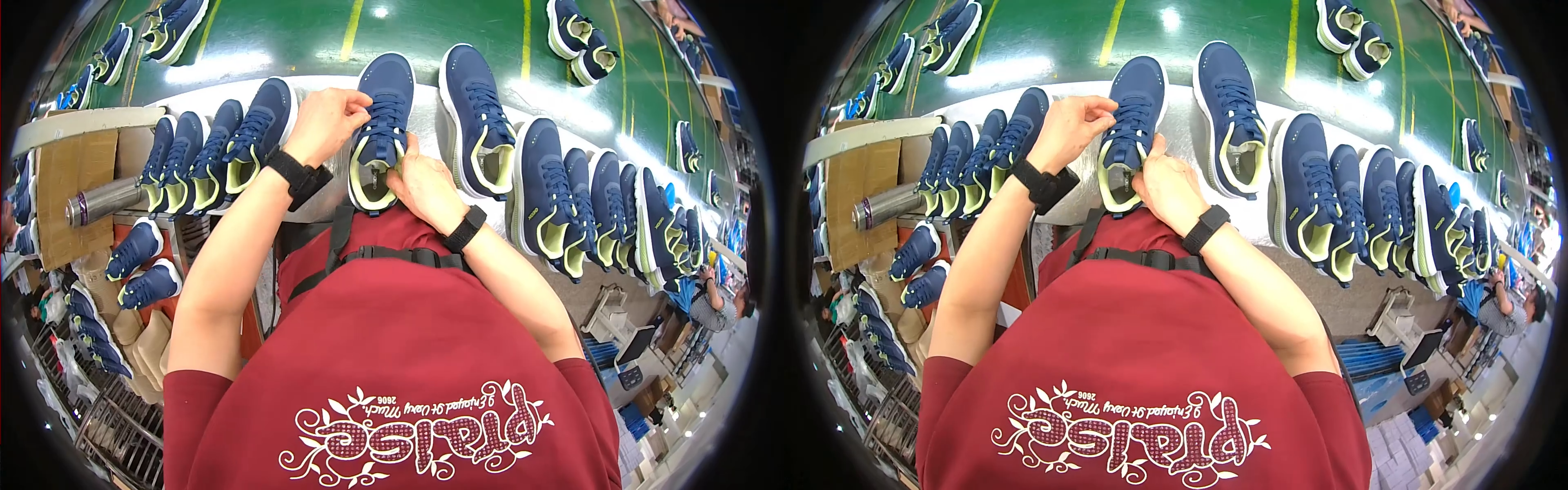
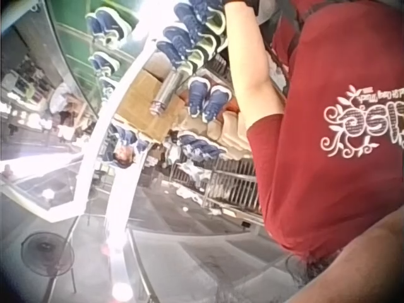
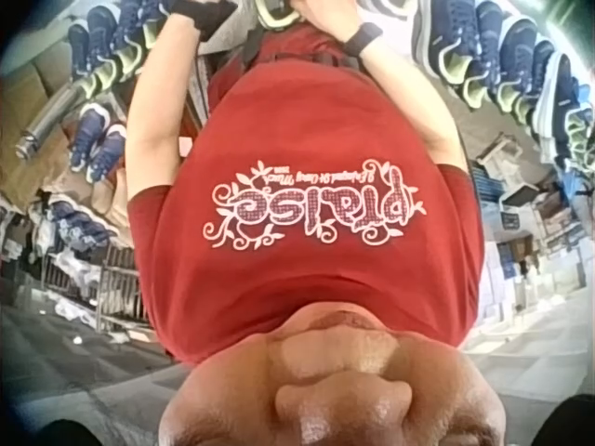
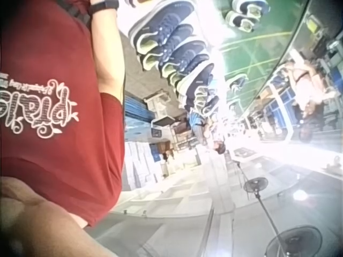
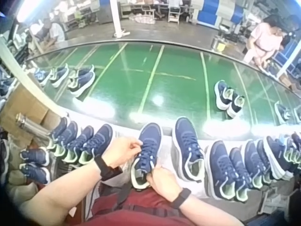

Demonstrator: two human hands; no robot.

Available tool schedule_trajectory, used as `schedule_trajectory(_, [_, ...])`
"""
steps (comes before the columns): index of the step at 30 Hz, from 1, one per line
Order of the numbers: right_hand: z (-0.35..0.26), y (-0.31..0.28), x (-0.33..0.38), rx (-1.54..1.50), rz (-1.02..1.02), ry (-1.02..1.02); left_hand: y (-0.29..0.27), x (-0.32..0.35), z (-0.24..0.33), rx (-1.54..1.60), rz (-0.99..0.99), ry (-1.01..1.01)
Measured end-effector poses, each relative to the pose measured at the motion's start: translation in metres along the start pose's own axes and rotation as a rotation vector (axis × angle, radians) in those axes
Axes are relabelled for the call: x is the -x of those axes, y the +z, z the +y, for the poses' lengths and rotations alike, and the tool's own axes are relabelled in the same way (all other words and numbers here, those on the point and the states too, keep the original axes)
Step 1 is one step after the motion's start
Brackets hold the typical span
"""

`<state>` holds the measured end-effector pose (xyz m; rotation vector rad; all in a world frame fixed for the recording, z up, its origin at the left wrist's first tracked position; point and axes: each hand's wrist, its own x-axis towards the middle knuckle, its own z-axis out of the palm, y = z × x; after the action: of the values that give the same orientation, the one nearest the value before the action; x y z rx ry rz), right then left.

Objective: The person is stitching or assembling blue and yellow athletic shoes on a factory production line.

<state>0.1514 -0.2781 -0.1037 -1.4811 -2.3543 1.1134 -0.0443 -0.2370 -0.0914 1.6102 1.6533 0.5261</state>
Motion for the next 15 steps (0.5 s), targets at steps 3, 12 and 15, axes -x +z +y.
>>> schedule_trajectory(3, [0.002,0.001,0.001,0.013,-0.005,0.036,0.003,-0.006,0.011,-0.199,-0.008,0.081])
schedule_trajectory(12, [-0.004,-0.008,-0.002,0.03,-0.072,0.111,0.018,0.003,0.015,-0.432,0.269,0.372])
schedule_trajectory(15, [-0.003,-0.01,-0.003,0.018,-0.043,0.066,0.014,0.004,0.011,-0.307,0.331,0.351])
